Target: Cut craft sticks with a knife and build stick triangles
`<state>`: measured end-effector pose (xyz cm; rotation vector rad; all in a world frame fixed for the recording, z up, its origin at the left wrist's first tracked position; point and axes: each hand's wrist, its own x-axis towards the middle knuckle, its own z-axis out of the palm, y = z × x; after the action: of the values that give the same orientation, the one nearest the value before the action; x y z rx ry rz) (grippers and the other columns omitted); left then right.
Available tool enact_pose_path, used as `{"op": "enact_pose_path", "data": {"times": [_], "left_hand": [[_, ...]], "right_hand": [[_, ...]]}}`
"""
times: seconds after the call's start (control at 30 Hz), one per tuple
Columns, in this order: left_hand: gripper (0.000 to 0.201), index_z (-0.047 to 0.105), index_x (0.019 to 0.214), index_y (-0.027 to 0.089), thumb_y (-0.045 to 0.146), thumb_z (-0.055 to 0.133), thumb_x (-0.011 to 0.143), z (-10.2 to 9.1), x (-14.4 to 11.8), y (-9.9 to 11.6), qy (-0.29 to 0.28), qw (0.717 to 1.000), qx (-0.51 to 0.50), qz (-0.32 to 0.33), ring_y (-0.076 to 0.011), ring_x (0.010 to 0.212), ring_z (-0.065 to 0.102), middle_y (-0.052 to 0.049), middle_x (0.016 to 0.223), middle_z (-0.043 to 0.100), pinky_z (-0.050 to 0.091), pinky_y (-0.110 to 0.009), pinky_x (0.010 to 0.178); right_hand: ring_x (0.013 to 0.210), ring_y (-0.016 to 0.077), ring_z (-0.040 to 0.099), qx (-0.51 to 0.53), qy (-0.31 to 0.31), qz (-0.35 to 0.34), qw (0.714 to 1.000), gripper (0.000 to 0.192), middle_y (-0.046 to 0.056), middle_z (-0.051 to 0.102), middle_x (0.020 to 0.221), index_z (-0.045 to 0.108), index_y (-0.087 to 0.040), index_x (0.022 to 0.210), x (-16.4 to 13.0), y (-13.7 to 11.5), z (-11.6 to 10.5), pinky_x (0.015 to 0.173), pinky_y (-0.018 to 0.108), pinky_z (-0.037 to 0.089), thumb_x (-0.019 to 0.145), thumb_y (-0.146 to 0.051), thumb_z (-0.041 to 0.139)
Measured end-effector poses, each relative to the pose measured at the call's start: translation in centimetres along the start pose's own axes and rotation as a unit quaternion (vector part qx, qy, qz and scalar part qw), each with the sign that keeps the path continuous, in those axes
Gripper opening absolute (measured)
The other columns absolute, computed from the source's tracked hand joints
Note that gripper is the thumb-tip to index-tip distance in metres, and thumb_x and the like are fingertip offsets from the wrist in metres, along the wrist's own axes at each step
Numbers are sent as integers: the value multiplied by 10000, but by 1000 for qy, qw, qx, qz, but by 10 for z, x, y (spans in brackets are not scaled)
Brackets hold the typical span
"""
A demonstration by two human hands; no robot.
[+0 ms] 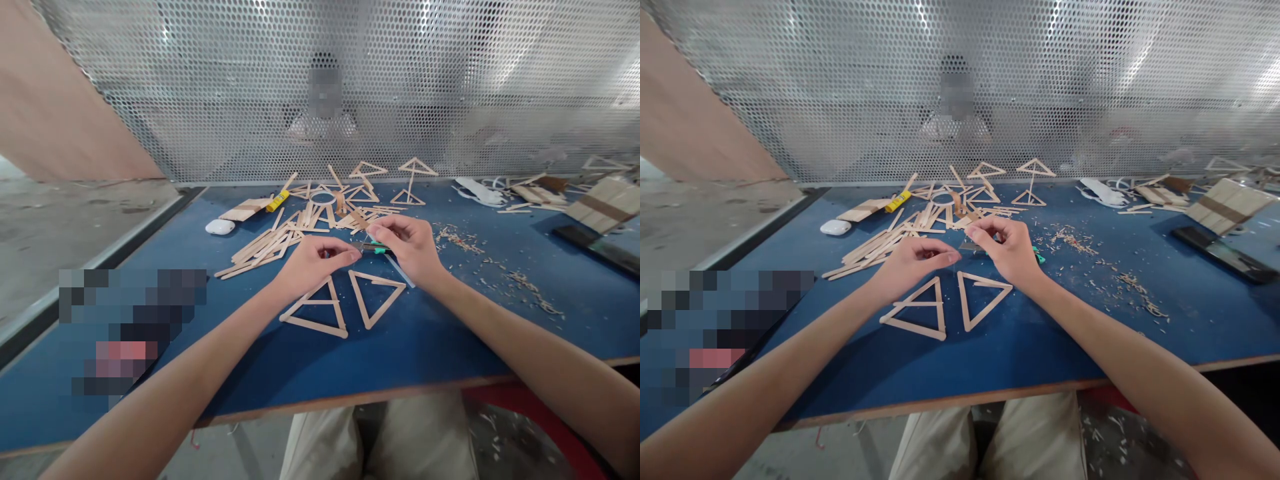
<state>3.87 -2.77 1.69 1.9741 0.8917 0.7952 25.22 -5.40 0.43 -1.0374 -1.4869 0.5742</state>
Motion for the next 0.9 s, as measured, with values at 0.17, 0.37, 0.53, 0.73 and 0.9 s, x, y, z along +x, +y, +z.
{"op": "enact_pose_path", "data": {"times": [0.17,0.37,0.53,0.73,0.9], "left_hand": [[308,820,925,250,519,676,886,-1,0,-3,-19,1000,18,2,-158,689,571,-34,879,773,390,-282,607],[302,811,920,254,513,659,896,-2,2,-5,-24,999,32,2,-155,707,582,-31,887,768,404,-288,629],[310,803,930,235,499,642,906,-4,2,-4,-19,999,42,1,-167,754,606,-39,922,764,435,-297,667],[325,782,956,210,490,619,930,-3,2,-4,37,998,38,21,-173,820,621,-44,986,757,456,-299,728],[337,785,931,205,510,643,916,-2,1,-1,53,996,65,42,-128,669,501,-23,874,733,379,-277,609]], "right_hand": [[636,152,573,10,40,-4,999,189,20,692,726,779,-233,809,2,3,-1,556,303,462,859,-409,731],[624,137,547,27,81,-8,996,151,16,704,759,787,-244,809,6,8,-3,557,299,464,844,-387,752],[631,137,561,21,79,-16,997,151,13,710,760,785,-242,804,6,8,-4,564,295,469,850,-380,744],[565,124,540,-77,65,-57,993,166,10,730,751,779,-236,799,2,-2,-3,511,282,437,875,-366,708],[645,149,611,-105,35,-77,991,136,15,765,828,764,-233,810,-3,-5,0,581,302,485,875,-340,711]]}}
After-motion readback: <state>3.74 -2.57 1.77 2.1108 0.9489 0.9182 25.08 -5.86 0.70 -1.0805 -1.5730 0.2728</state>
